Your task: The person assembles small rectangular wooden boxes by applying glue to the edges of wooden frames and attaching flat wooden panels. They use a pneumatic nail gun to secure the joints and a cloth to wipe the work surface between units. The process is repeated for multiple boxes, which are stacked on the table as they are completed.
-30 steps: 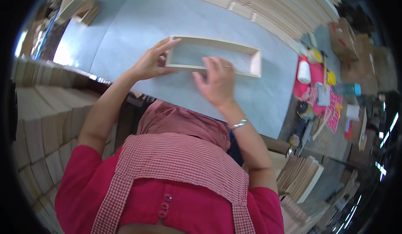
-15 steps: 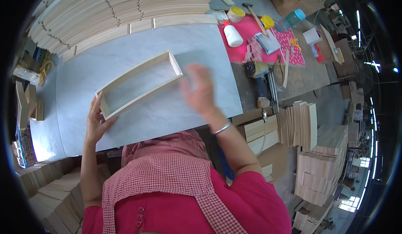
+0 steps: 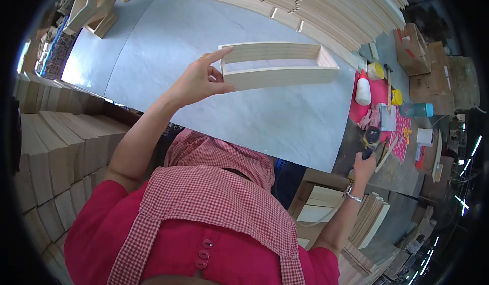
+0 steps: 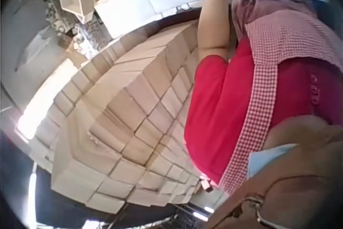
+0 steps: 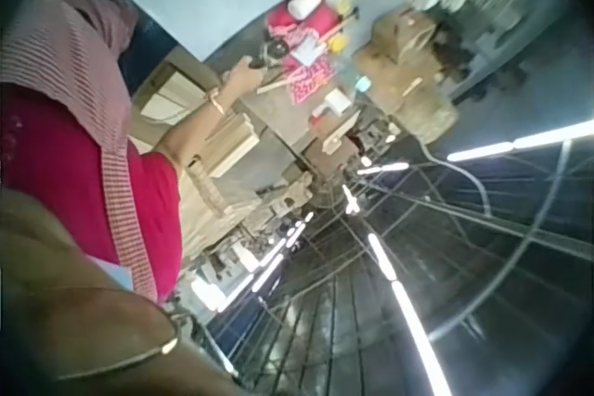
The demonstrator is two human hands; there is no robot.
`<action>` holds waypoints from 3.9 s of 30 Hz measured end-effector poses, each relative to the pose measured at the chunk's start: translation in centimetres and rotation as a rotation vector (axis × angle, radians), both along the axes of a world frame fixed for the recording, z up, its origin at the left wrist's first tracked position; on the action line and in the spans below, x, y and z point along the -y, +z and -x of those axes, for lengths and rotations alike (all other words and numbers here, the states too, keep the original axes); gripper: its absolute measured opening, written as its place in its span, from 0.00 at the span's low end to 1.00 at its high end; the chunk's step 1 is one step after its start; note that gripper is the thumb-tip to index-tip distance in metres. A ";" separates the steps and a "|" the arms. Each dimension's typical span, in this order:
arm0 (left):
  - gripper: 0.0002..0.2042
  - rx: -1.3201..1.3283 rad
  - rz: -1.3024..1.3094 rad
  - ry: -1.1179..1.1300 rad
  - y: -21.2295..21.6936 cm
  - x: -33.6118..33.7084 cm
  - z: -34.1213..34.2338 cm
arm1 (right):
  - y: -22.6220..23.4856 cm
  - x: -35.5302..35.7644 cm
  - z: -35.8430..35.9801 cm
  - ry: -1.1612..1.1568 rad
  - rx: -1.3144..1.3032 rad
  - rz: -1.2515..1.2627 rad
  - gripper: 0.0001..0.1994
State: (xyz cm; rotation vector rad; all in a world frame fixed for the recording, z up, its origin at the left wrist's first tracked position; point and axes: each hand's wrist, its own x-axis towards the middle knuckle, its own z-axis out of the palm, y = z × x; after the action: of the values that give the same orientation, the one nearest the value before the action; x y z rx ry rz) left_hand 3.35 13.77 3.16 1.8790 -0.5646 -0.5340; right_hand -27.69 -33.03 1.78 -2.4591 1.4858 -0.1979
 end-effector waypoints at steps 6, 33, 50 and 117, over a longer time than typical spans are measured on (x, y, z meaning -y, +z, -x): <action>0.44 0.028 0.037 0.031 1.8 1.2 1.5 | 6.4 -15.7 -1.9 0.140 0.748 -0.254 0.10; 0.42 0.006 0.082 0.024 4.5 0.4 4.1 | 5.5 -30.9 -5.9 0.774 0.469 -0.274 0.20; 0.43 -0.203 0.289 0.108 3.0 -0.4 2.2 | 6.5 -31.3 -5.7 0.565 0.351 -0.445 0.18; 0.15 -0.334 0.193 0.607 -3.0 -7.7 -1.8 | -6.4 7.6 -15.0 0.259 0.354 0.632 0.34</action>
State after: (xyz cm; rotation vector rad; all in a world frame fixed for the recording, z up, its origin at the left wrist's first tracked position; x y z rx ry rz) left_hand 5.19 21.50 0.12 1.6209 0.1735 -0.3581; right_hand -12.67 -40.67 -4.63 -2.8354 1.0456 -1.1327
